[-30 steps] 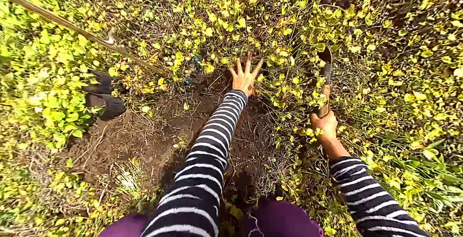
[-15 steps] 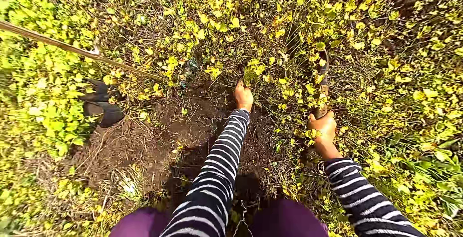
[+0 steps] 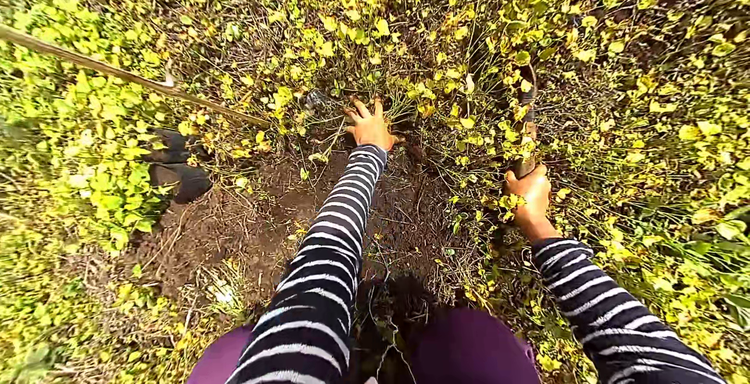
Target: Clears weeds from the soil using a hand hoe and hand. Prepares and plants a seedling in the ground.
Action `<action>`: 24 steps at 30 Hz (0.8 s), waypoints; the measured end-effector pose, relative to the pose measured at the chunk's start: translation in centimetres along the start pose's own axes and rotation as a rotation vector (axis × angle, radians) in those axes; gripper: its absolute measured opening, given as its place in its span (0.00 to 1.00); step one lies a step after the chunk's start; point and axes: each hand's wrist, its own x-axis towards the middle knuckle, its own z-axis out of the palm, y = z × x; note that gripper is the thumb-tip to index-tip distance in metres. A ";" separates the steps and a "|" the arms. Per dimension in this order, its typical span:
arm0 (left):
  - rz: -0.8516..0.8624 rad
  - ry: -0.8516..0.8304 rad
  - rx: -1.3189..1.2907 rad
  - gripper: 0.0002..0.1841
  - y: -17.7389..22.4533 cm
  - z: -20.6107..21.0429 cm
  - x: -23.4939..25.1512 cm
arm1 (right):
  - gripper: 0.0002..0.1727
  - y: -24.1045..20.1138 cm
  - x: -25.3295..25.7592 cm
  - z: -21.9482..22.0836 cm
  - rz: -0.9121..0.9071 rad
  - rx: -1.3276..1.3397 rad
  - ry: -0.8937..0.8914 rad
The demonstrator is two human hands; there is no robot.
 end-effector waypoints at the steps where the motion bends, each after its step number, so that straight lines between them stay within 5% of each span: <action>1: 0.001 0.002 -0.005 0.54 -0.1 1.3 -0.4 | 0.37 0.1 0.1 0.1 0.003 -0.008 0.000; 4: 0.014 0.024 -0.123 0.35 -1.3 3.4 -1.9 | 0.38 0.3 0.2 0.3 0.010 -0.015 -0.014; 9: 0.164 -0.066 -0.204 0.29 -0.5 2.5 -7.5 | 0.38 0.4 0.4 0.2 0.040 -0.021 -0.030; 11: 0.354 -0.077 -0.137 0.38 0.3 3.6 -9.9 | 0.39 0.3 0.4 0.3 0.051 -0.024 -0.030; 13: 0.476 -0.148 -0.076 0.59 1.9 4.5 -9.7 | 0.38 0.3 0.4 0.4 0.053 -0.023 -0.018; 15: 0.511 -0.208 -0.056 0.63 3.8 5.3 -7.6 | 0.38 0.2 0.5 0.5 0.057 -0.038 -0.004; 18: 0.596 -0.195 -0.093 0.43 4.0 6.8 -5.7 | 0.37 0.5 0.6 0.5 0.036 -0.034 0.022; 21: 0.698 0.026 -0.193 0.20 2.9 8.4 -5.4 | 0.38 0.2 0.6 0.6 0.023 -0.012 0.019; 24: 0.524 -0.021 -0.231 0.14 5.5 7.0 -4.7 | 0.38 -0.5 -0.1 -0.2 0.024 -0.011 -0.020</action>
